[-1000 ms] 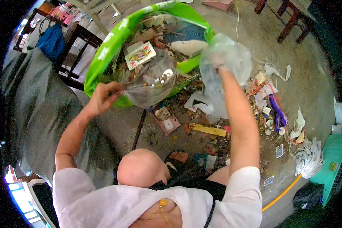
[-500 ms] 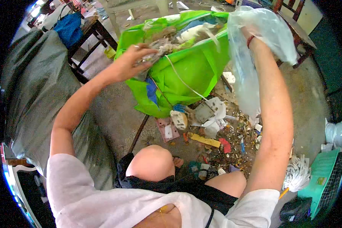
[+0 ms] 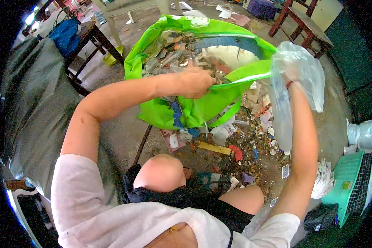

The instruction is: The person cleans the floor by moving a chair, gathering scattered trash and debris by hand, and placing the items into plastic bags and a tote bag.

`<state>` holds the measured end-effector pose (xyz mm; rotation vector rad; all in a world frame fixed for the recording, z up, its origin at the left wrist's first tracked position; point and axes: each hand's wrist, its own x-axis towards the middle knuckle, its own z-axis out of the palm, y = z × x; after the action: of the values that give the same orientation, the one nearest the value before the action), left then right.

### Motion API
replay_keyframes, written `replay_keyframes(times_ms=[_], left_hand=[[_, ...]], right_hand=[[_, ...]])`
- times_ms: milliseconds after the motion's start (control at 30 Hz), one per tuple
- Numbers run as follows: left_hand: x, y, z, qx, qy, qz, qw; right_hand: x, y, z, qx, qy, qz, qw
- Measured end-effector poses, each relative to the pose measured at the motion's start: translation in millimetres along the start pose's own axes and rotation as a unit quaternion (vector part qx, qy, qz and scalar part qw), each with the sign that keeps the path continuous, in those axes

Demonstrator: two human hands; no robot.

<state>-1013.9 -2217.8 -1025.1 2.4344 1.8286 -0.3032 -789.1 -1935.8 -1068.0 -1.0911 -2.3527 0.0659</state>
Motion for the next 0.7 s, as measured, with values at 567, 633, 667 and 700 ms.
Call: replay_keyframes(times_ms=[567,633,667,700], left_hand=[[-17,-176,-13,0.222,0.228,-0.277,0.907],[-12,-192,-22,0.124,0.128,-0.330,0.927],[-15,-198,-34,0.098,0.215,-0.322,0.917],[-18,-209,-41,0.070,0.301,-0.310,0.899]], right_hand=[[-56,62,13,-0.160,-0.068,0.003,0.985],[-52,61,-3,-0.156,-0.081,-0.001,0.985],[-49,47,-17,-0.147,-0.093,-0.009,0.985],[-48,31,-30,-0.138,-0.105,-0.016,0.985]])
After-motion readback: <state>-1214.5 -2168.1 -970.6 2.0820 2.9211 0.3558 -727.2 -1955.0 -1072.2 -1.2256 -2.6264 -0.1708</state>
